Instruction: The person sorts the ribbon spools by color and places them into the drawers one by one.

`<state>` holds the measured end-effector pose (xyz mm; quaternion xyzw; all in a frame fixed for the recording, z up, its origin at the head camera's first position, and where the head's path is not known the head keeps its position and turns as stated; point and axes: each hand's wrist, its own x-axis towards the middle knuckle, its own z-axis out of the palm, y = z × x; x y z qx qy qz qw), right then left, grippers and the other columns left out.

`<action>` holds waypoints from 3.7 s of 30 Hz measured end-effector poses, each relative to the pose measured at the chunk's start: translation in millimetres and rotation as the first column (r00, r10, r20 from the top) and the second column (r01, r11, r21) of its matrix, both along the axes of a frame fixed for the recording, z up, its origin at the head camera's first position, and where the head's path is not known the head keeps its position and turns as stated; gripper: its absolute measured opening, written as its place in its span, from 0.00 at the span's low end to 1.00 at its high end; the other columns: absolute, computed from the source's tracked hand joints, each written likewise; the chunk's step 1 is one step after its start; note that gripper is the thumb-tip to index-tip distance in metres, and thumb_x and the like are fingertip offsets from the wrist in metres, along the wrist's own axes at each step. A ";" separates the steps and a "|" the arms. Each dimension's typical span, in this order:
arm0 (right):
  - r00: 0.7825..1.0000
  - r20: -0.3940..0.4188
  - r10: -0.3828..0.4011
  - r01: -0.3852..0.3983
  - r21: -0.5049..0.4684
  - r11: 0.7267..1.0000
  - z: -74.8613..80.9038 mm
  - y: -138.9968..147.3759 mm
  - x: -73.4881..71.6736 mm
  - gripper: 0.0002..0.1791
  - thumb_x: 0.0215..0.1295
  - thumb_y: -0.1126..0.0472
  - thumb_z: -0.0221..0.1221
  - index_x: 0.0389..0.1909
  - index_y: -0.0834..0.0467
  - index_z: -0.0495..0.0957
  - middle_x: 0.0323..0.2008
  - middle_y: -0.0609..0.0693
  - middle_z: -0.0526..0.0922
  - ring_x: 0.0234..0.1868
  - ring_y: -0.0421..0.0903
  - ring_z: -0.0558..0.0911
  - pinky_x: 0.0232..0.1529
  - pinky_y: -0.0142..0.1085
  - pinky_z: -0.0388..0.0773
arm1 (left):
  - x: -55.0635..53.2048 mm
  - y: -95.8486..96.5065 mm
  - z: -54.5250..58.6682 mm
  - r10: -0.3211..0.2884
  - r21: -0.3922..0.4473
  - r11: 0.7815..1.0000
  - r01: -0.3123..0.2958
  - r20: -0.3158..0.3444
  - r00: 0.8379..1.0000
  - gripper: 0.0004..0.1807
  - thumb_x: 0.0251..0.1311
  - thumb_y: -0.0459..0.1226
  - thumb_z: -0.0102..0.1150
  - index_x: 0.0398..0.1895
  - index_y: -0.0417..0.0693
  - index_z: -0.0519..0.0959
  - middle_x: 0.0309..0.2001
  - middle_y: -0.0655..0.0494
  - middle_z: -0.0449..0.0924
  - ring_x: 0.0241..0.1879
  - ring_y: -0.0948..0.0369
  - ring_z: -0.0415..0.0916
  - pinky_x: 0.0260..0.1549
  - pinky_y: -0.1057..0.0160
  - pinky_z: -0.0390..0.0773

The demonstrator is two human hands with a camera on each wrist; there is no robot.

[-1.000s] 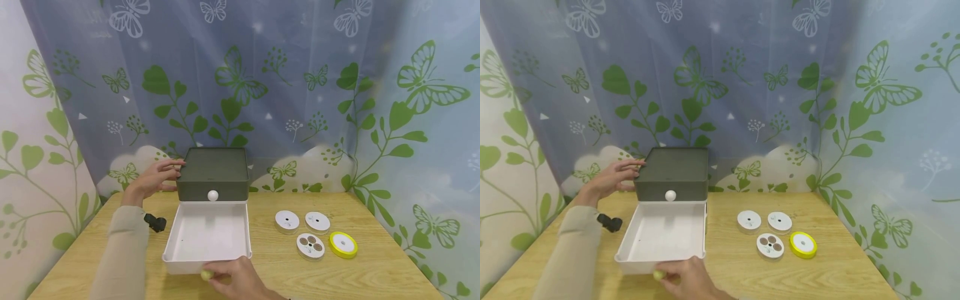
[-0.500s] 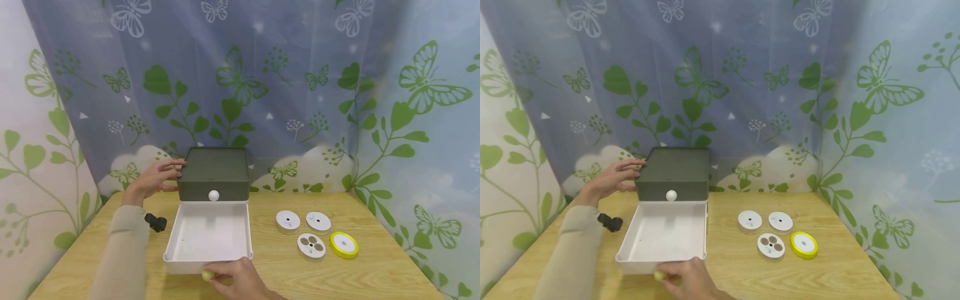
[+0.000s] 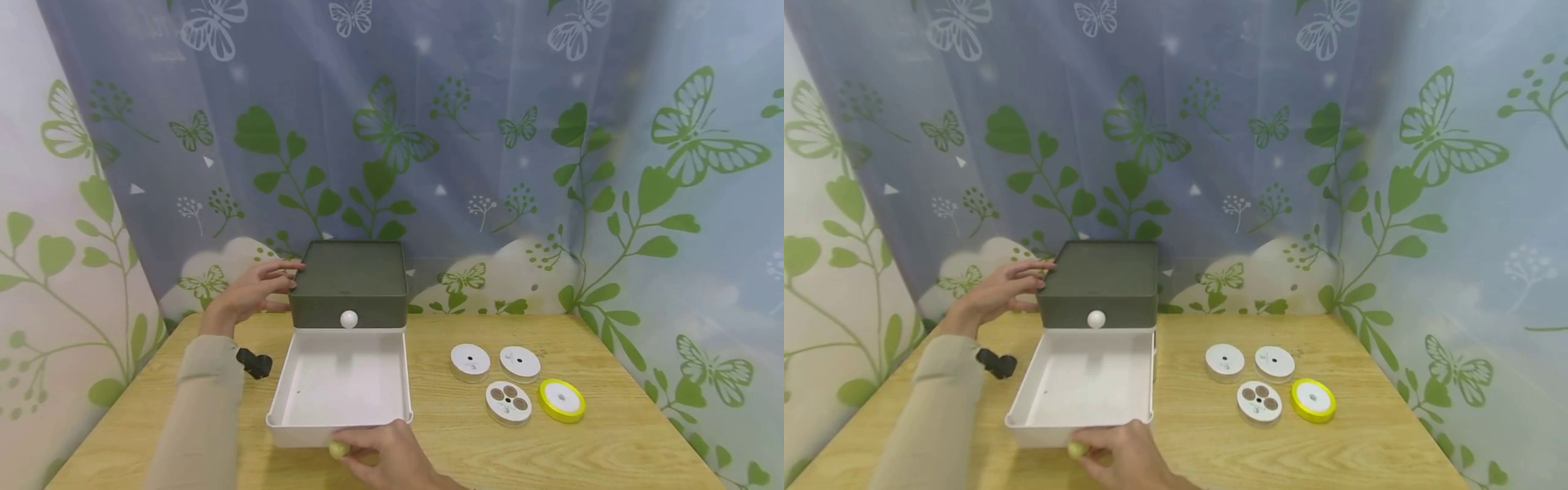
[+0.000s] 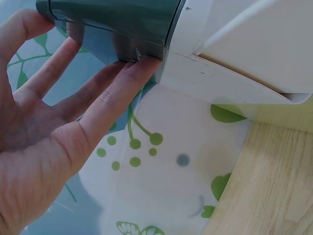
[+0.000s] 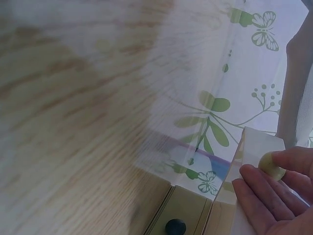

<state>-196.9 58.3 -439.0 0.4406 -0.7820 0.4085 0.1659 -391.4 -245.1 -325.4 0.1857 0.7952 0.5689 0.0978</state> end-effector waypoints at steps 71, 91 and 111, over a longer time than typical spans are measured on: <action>0.940 0.203 -0.274 0.162 0.442 0.882 77.9 167.3 -69.5 0.19 0.60 0.53 0.73 0.52 0.51 0.87 0.53 0.50 0.88 0.56 0.56 0.85 0.47 0.40 0.85 | -2.8 -0.2 -3.3 0.009 -0.011 1.000 -0.009 -0.011 1.000 0.30 0.78 0.39 0.52 0.80 0.49 0.62 0.78 0.38 0.58 0.69 0.43 0.65 0.60 0.42 0.83; 0.939 0.219 -0.266 0.071 0.633 0.771 37.6 222.5 -94.3 0.30 0.45 0.63 0.79 0.54 0.56 0.86 0.49 0.50 0.82 0.49 0.52 0.79 0.48 0.38 0.80 | -2.3 -1.6 -3.7 0.007 0.003 1.000 -0.007 -0.005 1.000 0.30 0.78 0.39 0.52 0.80 0.47 0.62 0.79 0.38 0.55 0.71 0.40 0.63 0.62 0.39 0.81; 0.923 0.288 -0.253 0.014 0.635 0.772 20.5 227.1 -94.7 0.32 0.38 0.68 0.80 0.52 0.54 0.88 0.45 0.48 0.76 0.41 0.41 0.71 0.39 0.28 0.71 | -2.7 -1.6 -3.9 0.007 0.008 1.000 -0.007 -0.003 1.000 0.30 0.78 0.39 0.52 0.80 0.47 0.62 0.79 0.37 0.55 0.72 0.39 0.62 0.63 0.36 0.78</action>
